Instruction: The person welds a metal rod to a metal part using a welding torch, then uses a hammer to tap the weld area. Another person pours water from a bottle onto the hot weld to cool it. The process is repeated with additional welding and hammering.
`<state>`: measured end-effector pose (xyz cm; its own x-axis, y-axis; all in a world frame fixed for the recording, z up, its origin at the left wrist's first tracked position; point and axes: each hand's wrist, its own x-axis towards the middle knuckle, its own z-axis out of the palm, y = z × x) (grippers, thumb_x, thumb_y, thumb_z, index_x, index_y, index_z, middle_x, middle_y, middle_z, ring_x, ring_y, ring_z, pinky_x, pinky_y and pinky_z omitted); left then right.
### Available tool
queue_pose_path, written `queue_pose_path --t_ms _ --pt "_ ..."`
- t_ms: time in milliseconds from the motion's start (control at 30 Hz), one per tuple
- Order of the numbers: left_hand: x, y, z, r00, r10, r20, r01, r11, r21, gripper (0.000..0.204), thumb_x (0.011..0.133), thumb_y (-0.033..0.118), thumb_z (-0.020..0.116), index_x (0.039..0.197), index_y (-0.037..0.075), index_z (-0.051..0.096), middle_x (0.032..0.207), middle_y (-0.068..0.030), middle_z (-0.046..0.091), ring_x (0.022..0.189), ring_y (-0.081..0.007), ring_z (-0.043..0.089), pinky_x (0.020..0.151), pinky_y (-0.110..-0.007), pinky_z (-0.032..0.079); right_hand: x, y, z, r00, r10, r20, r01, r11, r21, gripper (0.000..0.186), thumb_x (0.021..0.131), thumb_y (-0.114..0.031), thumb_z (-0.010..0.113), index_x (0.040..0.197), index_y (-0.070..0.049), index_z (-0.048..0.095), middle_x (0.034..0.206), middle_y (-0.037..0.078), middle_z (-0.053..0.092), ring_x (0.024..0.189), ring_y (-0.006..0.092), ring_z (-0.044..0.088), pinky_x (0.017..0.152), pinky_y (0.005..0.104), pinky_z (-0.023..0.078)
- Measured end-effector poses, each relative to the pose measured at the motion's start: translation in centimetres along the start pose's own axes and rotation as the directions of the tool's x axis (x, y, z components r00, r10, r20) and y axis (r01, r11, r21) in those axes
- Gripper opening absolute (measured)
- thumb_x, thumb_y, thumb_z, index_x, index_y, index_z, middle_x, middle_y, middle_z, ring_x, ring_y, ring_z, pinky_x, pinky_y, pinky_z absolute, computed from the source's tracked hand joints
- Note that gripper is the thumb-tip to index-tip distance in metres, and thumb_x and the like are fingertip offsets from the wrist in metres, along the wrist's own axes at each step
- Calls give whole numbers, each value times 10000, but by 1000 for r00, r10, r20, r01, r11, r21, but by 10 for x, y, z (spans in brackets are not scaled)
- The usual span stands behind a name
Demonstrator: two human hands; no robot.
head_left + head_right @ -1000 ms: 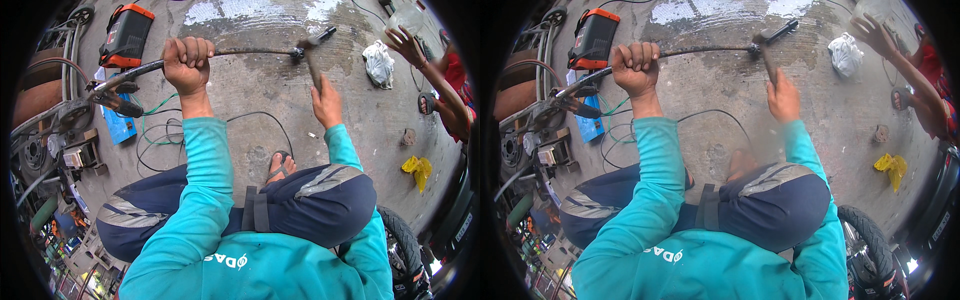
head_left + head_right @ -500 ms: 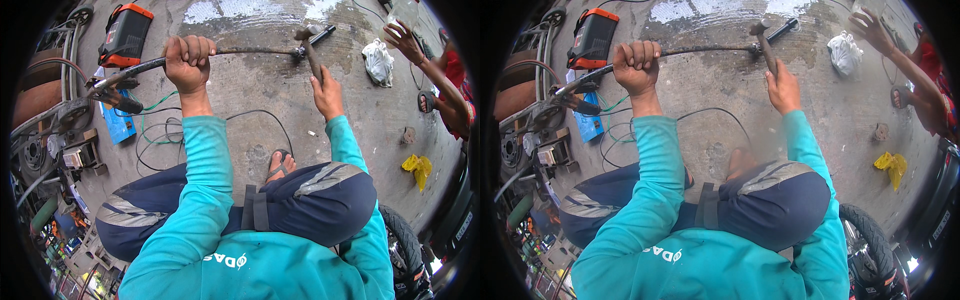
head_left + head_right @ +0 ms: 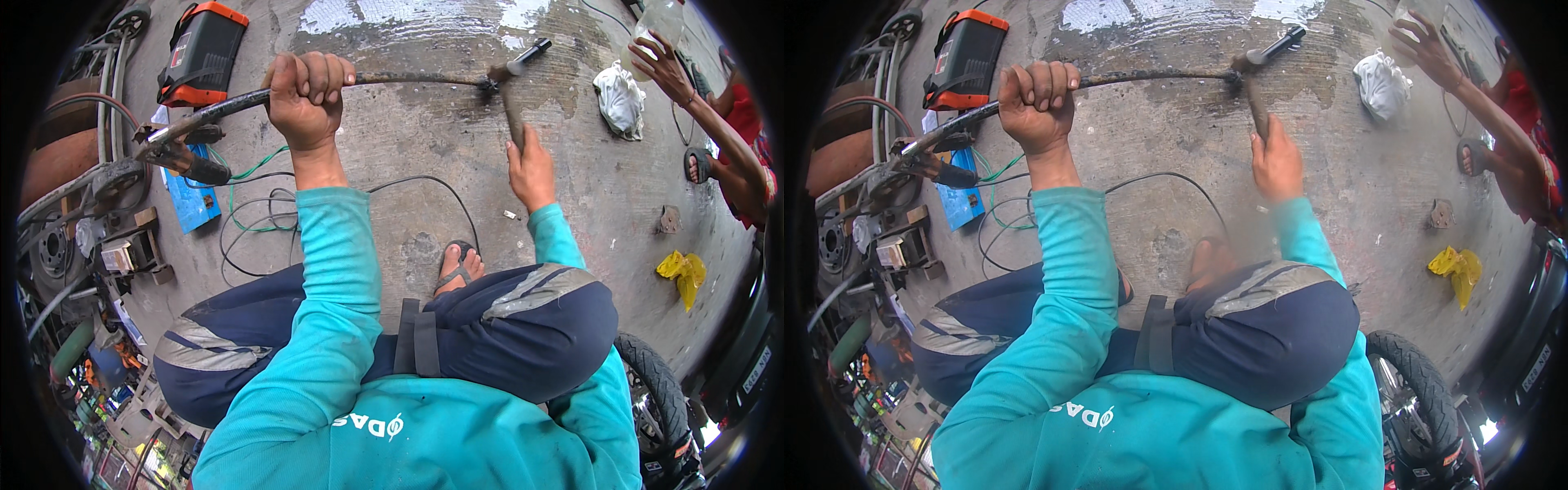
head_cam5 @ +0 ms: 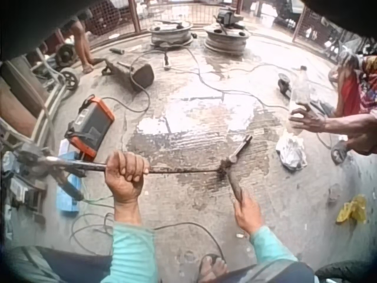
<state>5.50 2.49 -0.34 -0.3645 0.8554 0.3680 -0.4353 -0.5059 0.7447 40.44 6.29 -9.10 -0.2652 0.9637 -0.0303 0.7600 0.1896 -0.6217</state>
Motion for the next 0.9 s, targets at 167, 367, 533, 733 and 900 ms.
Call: queue_pose_path --t_ms 167,367,533,733,900 --pt "-2 0 -1 1000 4 -7 -4 1000 12 485 1104 379 394 668 168 363 572 31 318 557 -132 357 698 -385 415 20 -24 -17 997 78 14 -79 993 92 457 985 -265 648 1356 -13 562 1066 301 696 1007 486 676 851 506 524" --pt "-2 -3 -3 999 49 18 -49 999 -22 443 1085 307 413 672 155 358 556 4 354 509 -141 381 626 -393 458 40 -20 -23 973 17 229 -2 998 -66 438 978 -247 638 1336 -7 562 1033 314 689 996 498 657 837 549 503" --pt "-4 -4 -8 999 50 19 -49 998 -25 440 1085 304 413 674 157 360 556 5 350 511 -143 376 630 -397 452 26 -37 -27 998 -64 1 64 997 -37 437 973 -260 656 1325 -13 576 1033 302 692 981 483 669 833 516 511" --pt "-2 -5 -6 999 32 -45 -33 999 -33 462 1092 345 405 672 160 349 554 8 343 507 -148 363 636 -399 444 38 -28 -41 986 29 166 -3 988 -157 426 967 -253 678 1294 5 591 1046 301 692 978 479 675 815 498 524" --pt "-3 -7 -6 966 13 -260 -26 999 -48 540 1093 482 402 663 162 334 538 14 323 494 -150 321 619 -395 418 9 -32 -25 992 -16 -126 19 1000 21 395 969 -250 682 1264 -2 595 1023 308 690 966 490 673 795 508 525"
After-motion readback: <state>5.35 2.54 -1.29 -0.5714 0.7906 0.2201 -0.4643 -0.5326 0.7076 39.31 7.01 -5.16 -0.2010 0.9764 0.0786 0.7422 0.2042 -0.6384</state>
